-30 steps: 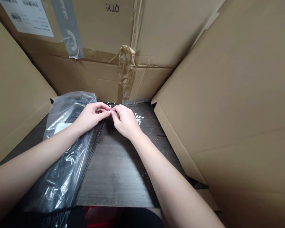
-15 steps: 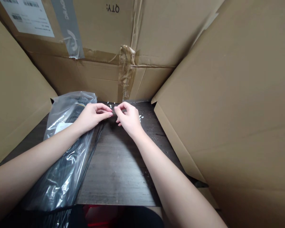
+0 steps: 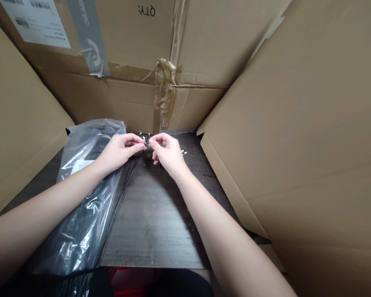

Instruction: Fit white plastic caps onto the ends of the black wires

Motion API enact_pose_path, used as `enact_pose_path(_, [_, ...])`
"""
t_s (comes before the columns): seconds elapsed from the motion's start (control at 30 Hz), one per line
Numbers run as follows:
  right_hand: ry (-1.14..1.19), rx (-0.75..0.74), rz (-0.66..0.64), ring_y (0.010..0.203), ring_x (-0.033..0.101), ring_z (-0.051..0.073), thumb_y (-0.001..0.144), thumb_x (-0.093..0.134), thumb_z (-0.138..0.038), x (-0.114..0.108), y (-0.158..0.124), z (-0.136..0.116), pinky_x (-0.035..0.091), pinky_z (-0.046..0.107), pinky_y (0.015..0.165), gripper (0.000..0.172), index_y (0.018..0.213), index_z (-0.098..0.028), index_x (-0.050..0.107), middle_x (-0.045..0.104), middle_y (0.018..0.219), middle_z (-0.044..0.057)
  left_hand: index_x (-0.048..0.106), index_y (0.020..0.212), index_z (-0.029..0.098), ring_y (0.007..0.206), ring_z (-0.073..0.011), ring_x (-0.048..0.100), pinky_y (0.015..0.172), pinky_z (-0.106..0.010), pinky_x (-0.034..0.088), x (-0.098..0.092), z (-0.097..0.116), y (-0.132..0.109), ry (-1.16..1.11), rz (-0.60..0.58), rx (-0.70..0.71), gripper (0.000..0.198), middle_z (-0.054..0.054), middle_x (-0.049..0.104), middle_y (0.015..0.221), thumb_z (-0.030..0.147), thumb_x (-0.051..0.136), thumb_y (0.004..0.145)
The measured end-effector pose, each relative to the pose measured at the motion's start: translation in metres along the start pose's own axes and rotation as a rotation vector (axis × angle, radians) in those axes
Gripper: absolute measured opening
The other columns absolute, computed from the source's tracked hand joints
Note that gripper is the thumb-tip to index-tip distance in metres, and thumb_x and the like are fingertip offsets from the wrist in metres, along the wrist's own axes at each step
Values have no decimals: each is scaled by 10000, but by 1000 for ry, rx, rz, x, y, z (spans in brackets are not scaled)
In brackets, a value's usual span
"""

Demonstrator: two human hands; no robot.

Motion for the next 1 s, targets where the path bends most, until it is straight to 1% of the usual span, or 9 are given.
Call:
enact_pose_path(0.17, [-50,-15,-23,450,534,59,735,788,-424,3,-3,-6,466,182,363,322,893,-175,659,645,756,-12,692,797,162,766,-169,669,793,-325,530,1,0,2,37,-12,29,138,-41,735,819,300,693,782])
enact_pose_path(0.33, [-87,-16,-45,456,541,60,710,805,-389,8,-6,-11,464,176,355,293,831,-172,649,649,763,-7,668,806,160,719,-153,610,729,-302,493,3,-2,2,56,-27,23,183,-26,684,788,344,666,805])
enact_pose_path(0.47, [-129,-21,-36,459,547,61,722,783,-389,8,-7,-11,469,173,356,272,810,-180,633,629,748,-15,645,795,171,692,-141,578,700,-287,473,5,0,1,46,-46,27,179,-4,646,752,348,671,794])
enact_pose_path(0.67, [-132,-21,-35,461,547,61,718,773,-388,7,-8,-12,473,171,366,271,806,-180,624,633,733,-17,628,759,175,707,-144,606,729,-295,499,6,0,1,-51,-47,15,147,-5,651,739,312,680,766])
enact_pose_path(0.83, [-116,-8,-32,455,545,62,711,757,-345,8,-8,-12,466,173,361,231,805,-179,629,649,735,-11,648,765,166,719,-149,629,740,-301,509,5,-4,2,-33,-35,1,144,-19,680,756,304,688,766])
enact_pose_path(1.0, [-85,13,-18,449,536,63,692,743,-305,7,-8,-12,455,168,364,200,783,-179,618,628,679,-24,654,761,157,720,-152,646,741,-302,513,2,-4,1,-33,-4,-42,143,-37,708,768,294,694,758])
Point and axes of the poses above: each hand's wrist, its own y-axis towards the middle knuckle, its own x-axis out of the palm, z = x × y, the point moved 10 cm from there along y, towards the middle knuckle
